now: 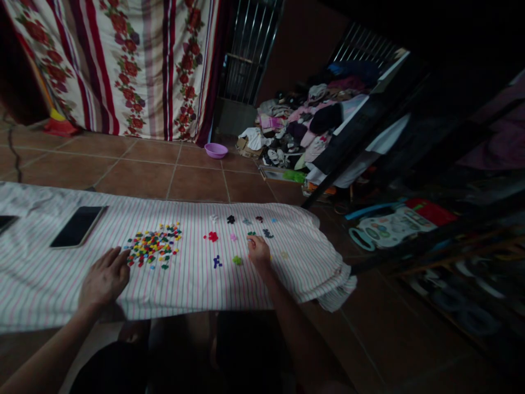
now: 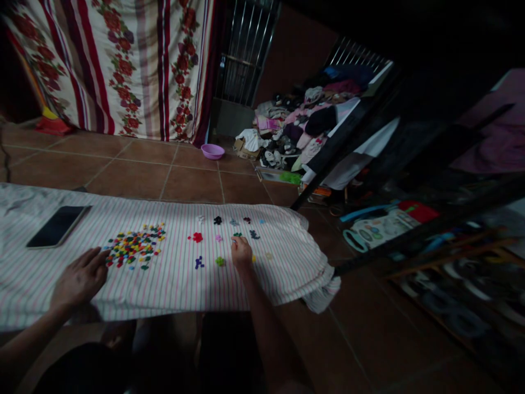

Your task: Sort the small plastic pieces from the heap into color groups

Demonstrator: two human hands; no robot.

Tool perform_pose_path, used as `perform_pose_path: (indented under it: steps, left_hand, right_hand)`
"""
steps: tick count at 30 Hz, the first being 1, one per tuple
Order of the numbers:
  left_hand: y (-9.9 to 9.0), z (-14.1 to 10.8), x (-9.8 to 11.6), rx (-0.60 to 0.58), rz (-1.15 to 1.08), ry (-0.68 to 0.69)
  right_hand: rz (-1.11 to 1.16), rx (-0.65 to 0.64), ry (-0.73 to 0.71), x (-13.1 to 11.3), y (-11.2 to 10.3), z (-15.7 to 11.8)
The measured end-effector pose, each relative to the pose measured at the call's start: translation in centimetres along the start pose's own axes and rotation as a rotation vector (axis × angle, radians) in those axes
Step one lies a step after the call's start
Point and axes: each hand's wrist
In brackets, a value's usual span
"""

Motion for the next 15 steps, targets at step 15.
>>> perform_pose_path:
  steps: [15]
  left_hand:
    - [-0.4, 0.0, 0.0, -0.018, 0.006, 0.038]
  right_hand:
    - [-0.073, 0.097, 0.174, 5.2, -2.9, 1.4]
Point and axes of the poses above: each hand's wrist, its own z-axis towards the middle knuckle, its own y-axis out of the palm, x = y × z, and after that the axes turned 5 degrees about z, right-handed
